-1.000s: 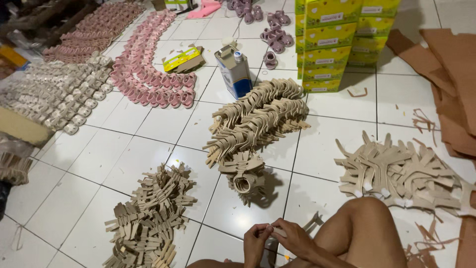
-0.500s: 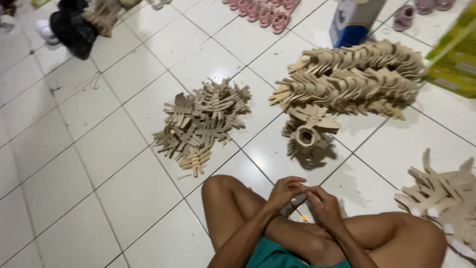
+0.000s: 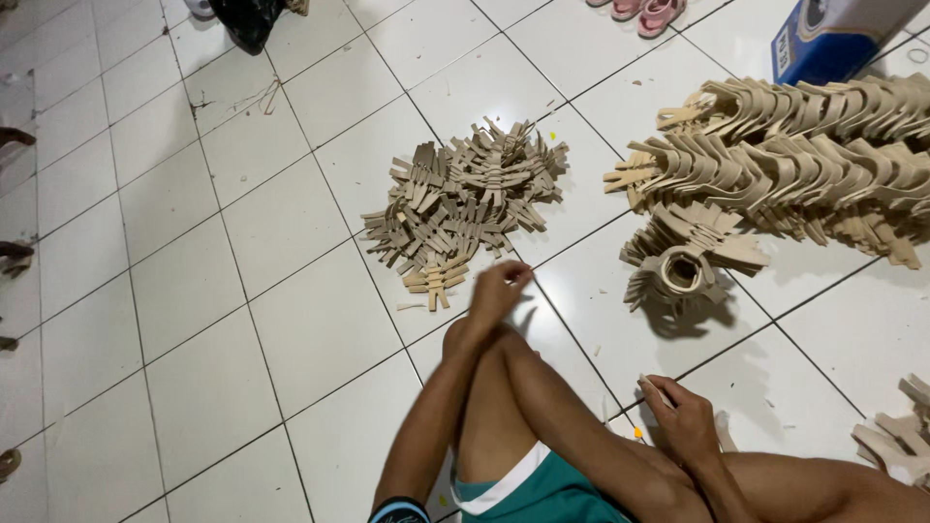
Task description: The person sits on the floor and assembles small beige shoe components by hand. They pick up individual parts, fit them together, and place the assembled units into a growing pile on the floor.
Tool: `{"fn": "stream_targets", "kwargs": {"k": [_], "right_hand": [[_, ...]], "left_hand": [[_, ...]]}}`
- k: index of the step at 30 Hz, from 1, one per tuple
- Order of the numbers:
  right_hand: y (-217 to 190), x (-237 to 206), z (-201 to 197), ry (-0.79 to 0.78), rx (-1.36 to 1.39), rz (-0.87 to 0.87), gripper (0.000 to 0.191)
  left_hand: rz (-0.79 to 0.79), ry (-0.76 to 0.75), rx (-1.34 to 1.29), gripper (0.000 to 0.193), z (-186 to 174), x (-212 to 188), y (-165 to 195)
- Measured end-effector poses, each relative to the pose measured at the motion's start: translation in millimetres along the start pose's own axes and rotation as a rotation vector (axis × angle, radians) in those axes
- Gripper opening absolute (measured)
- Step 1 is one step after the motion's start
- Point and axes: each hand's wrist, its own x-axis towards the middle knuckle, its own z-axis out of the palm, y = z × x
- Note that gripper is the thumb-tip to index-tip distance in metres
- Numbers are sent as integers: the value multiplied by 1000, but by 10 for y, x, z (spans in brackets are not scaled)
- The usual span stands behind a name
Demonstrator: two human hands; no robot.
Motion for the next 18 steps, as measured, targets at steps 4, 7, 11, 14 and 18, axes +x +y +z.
{"fn": "stream_targets", "kwargs": {"k": [4, 7, 11, 14, 18], "right_hand": [[17, 20, 44, 3, -43, -36, 30], [12, 45, 72, -19, -25, 1, 30], [-49, 33, 60, -42, -32, 15, 29], [-139, 10, 28, -73, -15, 69, 30], [-260, -4, 38, -75, -8, 78, 30]], "left_hand": [[-7, 477, 269, 35, -944, 211, -315], [-51, 570, 495, 45, -1143, 143, -478], [-145, 524, 655, 50, -1121, 62, -568], [-227, 491, 636, 48, -1130, -17, -596], [-341, 328, 623, 49, -1264, -191, -674]]}}
